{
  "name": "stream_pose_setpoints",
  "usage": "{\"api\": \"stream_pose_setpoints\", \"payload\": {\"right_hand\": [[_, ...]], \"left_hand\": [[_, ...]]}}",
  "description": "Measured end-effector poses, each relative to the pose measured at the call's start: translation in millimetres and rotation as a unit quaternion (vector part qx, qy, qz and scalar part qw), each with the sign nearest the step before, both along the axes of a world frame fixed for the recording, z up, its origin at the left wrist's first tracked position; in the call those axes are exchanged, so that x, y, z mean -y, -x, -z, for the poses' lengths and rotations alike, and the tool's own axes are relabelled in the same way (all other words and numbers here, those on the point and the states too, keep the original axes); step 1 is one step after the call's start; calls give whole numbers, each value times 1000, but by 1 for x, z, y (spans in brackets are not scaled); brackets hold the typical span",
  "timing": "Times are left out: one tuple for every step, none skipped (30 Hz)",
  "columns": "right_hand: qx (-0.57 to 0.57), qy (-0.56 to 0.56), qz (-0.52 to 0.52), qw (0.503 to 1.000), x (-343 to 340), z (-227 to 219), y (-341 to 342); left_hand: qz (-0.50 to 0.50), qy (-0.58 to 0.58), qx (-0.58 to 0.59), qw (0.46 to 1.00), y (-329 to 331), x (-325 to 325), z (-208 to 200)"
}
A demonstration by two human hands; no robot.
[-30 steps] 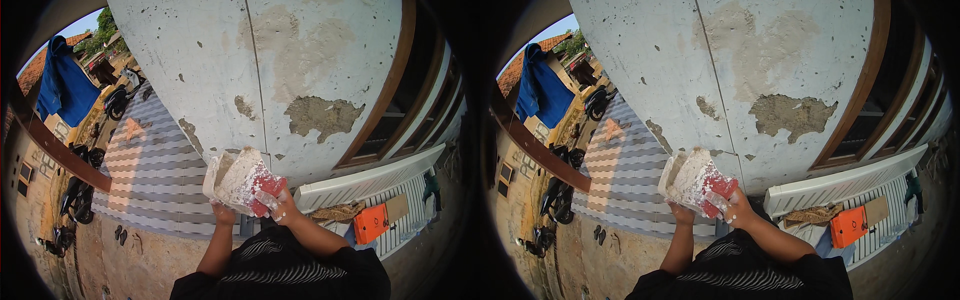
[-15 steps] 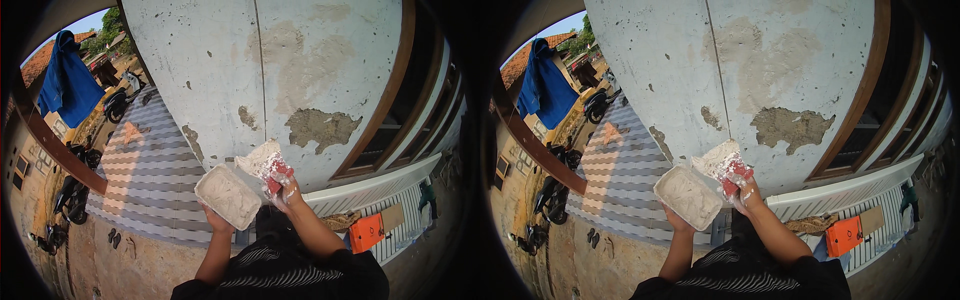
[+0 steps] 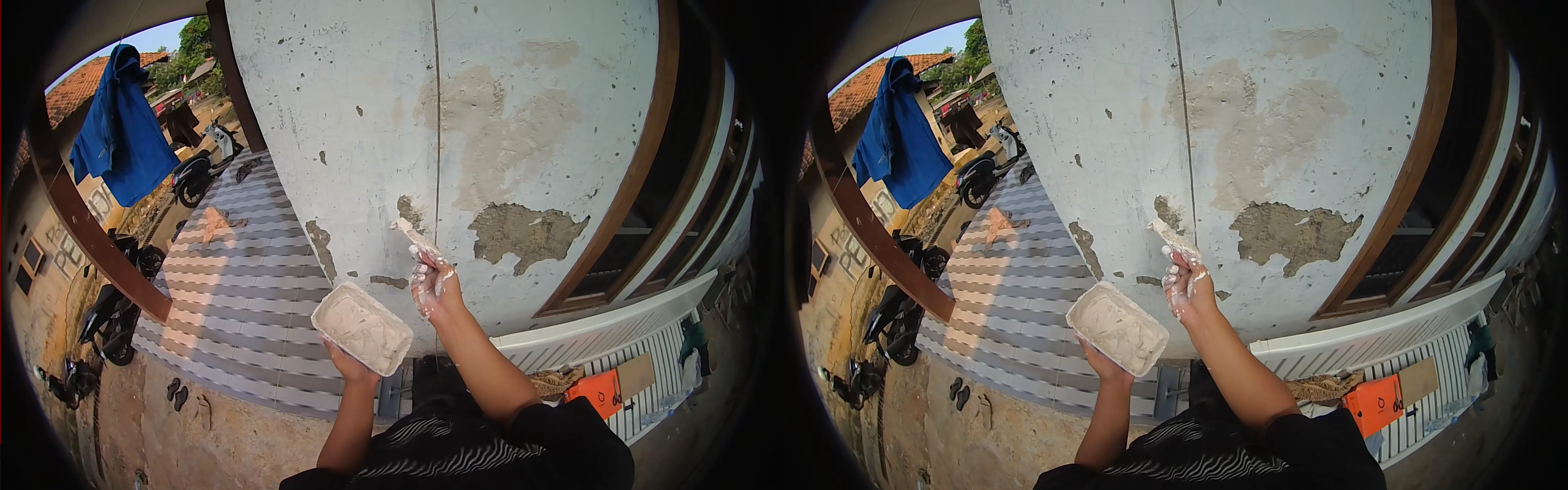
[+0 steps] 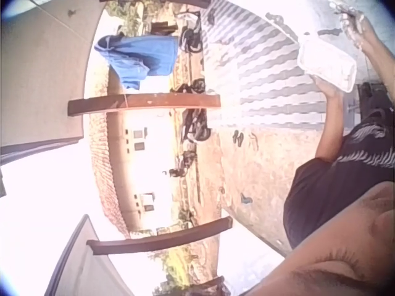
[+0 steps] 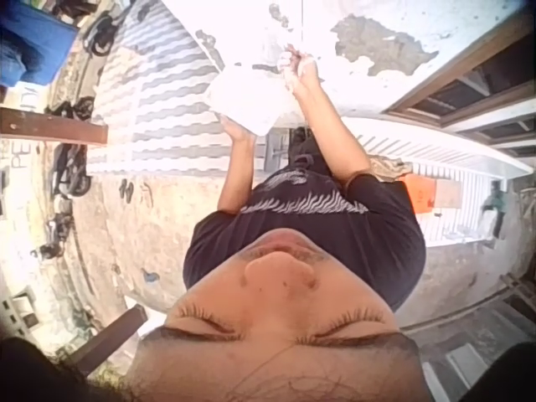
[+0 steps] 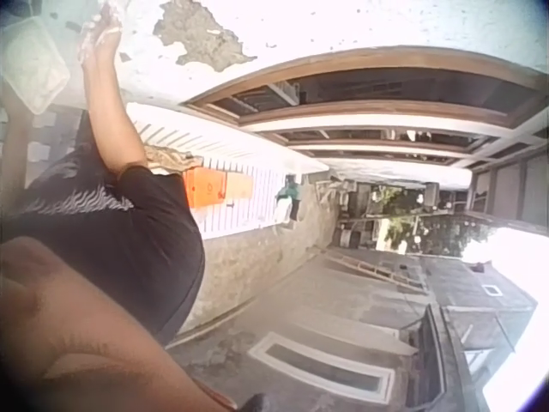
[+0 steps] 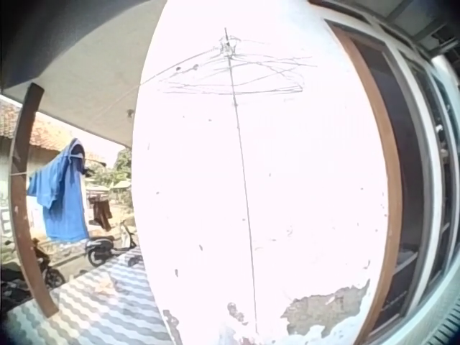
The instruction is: Applying plaster/putty to a damaged wall using a spatula/trowel.
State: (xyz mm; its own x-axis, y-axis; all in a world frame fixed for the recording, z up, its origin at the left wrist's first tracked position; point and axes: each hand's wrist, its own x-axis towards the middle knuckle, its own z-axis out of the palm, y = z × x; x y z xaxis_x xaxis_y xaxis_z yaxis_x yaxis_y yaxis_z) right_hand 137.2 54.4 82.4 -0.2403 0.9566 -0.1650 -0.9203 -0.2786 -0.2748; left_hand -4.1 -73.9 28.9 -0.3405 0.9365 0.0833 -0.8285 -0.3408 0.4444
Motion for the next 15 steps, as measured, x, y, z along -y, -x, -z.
{"api": "stream_pose_setpoints", "payload": {"right_hand": [[-6,-3,8,1000,-5,-5,2],[-12,-7,16,1000,-9,-10,4],[-12,-7,17,1000,-13,-15,7],[-29,-2,39,999,-17,-20,9],[-47,3,61,997,-22,-25,10],[-49,2,61,997,-27,-28,10],[-61,1,71,996,-31,-32,9],[-74,1,81,994,-35,-34,7],[-75,2,81,994,-40,-36,4],[-78,0,80,994,-44,-38,-1],[-82,-2,79,994,-48,-39,-6],[-85,-5,78,993,-51,-39,-10],[-91,-3,82,993,-52,-39,-13],[-90,-2,81,993,-49,-42,-14],[-96,-7,83,992,-44,-45,-16]], "left_hand": [[0,-2,-1,1000,1,0,-1],[1,4,10,1000,1,1,-1],[3,10,20,1000,2,1,-1],[3,10,19,1000,3,0,1],[-2,11,7,1000,4,-1,2],[-6,13,-5,1000,5,-1,3],[-6,13,-6,1000,6,-2,3],[-4,18,-5,1000,6,-2,3],[-2,23,-3,1000,6,-2,3],[-2,23,-3,1000,6,-2,3],[-4,29,-6,1000,5,-2,2],[-6,35,-8,999,5,-3,2],[-6,35,-8,999,5,-4,2],[0,35,-6,999,5,-4,2],[6,35,-5,999,5,-4,3]]}}
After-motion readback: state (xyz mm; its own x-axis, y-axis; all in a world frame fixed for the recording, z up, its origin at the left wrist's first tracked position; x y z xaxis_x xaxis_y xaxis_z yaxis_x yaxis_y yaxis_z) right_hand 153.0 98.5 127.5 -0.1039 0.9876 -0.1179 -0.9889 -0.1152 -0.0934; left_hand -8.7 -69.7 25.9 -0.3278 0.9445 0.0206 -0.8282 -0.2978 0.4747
